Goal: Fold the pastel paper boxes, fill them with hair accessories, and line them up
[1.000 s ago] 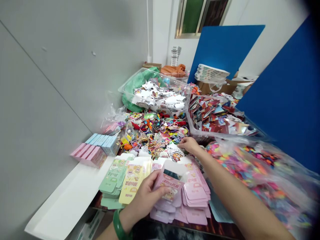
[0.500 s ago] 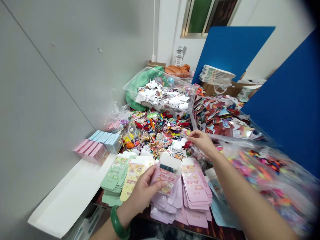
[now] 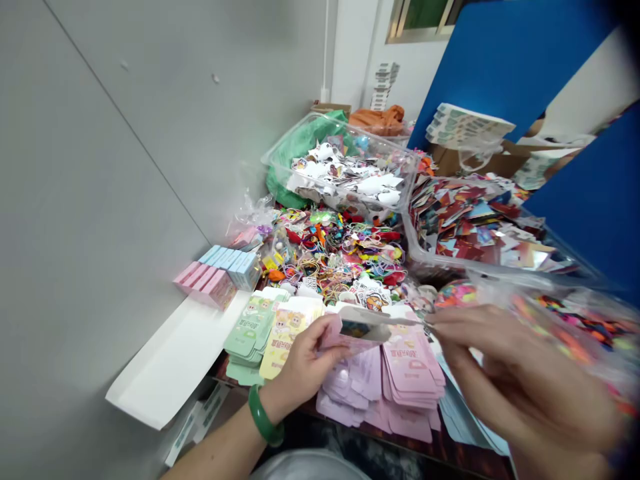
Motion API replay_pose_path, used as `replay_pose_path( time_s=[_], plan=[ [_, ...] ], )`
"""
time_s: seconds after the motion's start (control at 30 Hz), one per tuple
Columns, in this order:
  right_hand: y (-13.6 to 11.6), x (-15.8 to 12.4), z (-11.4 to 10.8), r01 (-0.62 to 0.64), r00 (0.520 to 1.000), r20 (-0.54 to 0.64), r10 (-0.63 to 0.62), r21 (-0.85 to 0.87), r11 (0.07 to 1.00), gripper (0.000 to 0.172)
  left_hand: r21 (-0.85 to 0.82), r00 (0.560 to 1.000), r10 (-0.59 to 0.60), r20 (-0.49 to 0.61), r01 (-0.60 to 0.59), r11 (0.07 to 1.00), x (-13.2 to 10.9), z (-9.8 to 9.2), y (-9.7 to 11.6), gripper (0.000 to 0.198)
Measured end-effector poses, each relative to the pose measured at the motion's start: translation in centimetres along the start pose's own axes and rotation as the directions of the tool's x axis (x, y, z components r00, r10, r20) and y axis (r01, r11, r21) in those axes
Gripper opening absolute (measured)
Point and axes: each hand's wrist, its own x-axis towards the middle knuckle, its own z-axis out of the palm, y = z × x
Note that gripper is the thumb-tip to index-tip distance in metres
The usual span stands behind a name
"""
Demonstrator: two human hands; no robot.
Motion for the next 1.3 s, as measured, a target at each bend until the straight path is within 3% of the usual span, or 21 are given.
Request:
replay_pose_path(
  time_s=[0.13, 0.37, 0.5, 0.7, 0.8, 0.9, 0.97, 1.03, 1.07, 1.1, 1.13, 1.17, 1.23, 1.3],
  plan=[
    [0.4, -0.3, 0.9, 0.212, 0.974, 0.094, -0.204, -0.087, 0.973, 0.022, 0.023, 1.000, 0.005, 0.006, -0.005, 1.000, 0.1, 0.2, 0.2, 0.025],
    [0.2, 0.4, 1.6, 0.253, 0.966, 0.080, -0.247, -0.075, 0.965, 0.020, 0.043, 0.999, 0.036, 0.023, -0.037, 0.998, 0.2, 0.1, 0.8, 0.032],
    [0.0, 0.6, 1.5, 0.283, 0.958, 0.085, -0.275, -0.115, 0.952, 0.023, 0.055, 0.999, -0.003, 0.042, 0.000, 0.998, 0.1, 0.0, 0.8, 0.035],
    [0.3, 0.4, 3.9, 0.113, 0.985, 0.132, -0.111, -0.011, 0.993, 0.024, -0.004, 0.998, -0.004, 0.055, 0.004, 1.000, 0.1, 0.1, 1.1, 0.035],
    [0.5, 0.4, 4.8, 0.055, 0.992, 0.119, -0.050, -0.035, 0.998, 0.020, -0.099, 0.996, -0.062, 0.061, 0.068, 0.993, 0.2, 0.4, 1.4, 0.037],
    [1.6, 0.4, 3.3, -0.007, 1.000, 0.022, 0.010, -0.127, 0.992, 0.015, -0.232, 0.979, -0.185, 0.083, 0.199, 0.952, 0.2, 0.4, 1.6, 0.039],
    [3.7, 0.1, 0.7, -0.140, 0.989, -0.075, 0.125, -0.257, 0.956, 0.011, -0.313, 0.960, -0.264, 0.091, 0.279, 0.908, 0.1, 0.1, 1.7, 0.042],
    [7.1, -0.8, -3.0, -0.382, 0.924, -0.190, 0.332, -0.422, 0.822, 0.012, -0.348, 0.944, -0.324, 0.065, 0.326, 0.879, 0.0, -0.3, 1.7, 0.046],
    [9.2, -1.5, -5.0, -0.529, 0.847, -0.248, 0.471, -0.491, 0.693, 0.011, -0.344, 0.937, -0.345, 0.045, 0.339, 0.876, 0.0, -0.5, 1.7, 0.047],
    [11.3, -2.4, -7.0, -0.659, 0.724, -0.261, 0.638, -0.533, 0.530, 0.011, -0.331, 0.931, -0.364, 0.034, 0.354, 0.875, 0.0, -0.7, 1.7, 0.049],
    [13.4, -3.3, -8.8, -0.741, 0.565, -0.200, 0.800, -0.551, 0.385, 0.013, -0.314, 0.924, -0.382, 0.028, 0.371, 0.874, 0.0, -0.8, 1.7, 0.050],
    [15.2, -4.3, -10.2, -0.762, 0.496, -0.163, 0.853, -0.553, 0.338, 0.015, -0.299, 0.917, -0.399, 0.027, 0.388, 0.872, 0.1, -0.9, 1.6, 0.051],
    [18.2, -6.1, -11.8, -0.787, 0.423, -0.104, 0.900, -0.534, 0.308, 0.020, -0.277, 0.905, -0.425, 0.027, 0.415, 0.867, 0.3, -0.7, 1.6, 0.054],
    [20.0, -7.4, -11.6, -0.810, 0.389, -0.051, 0.920, -0.495, 0.315, 0.017, -0.266, 0.900, -0.434, 0.034, 0.427, 0.864, 0.5, -0.3, 1.6, 0.057]
  ],
)
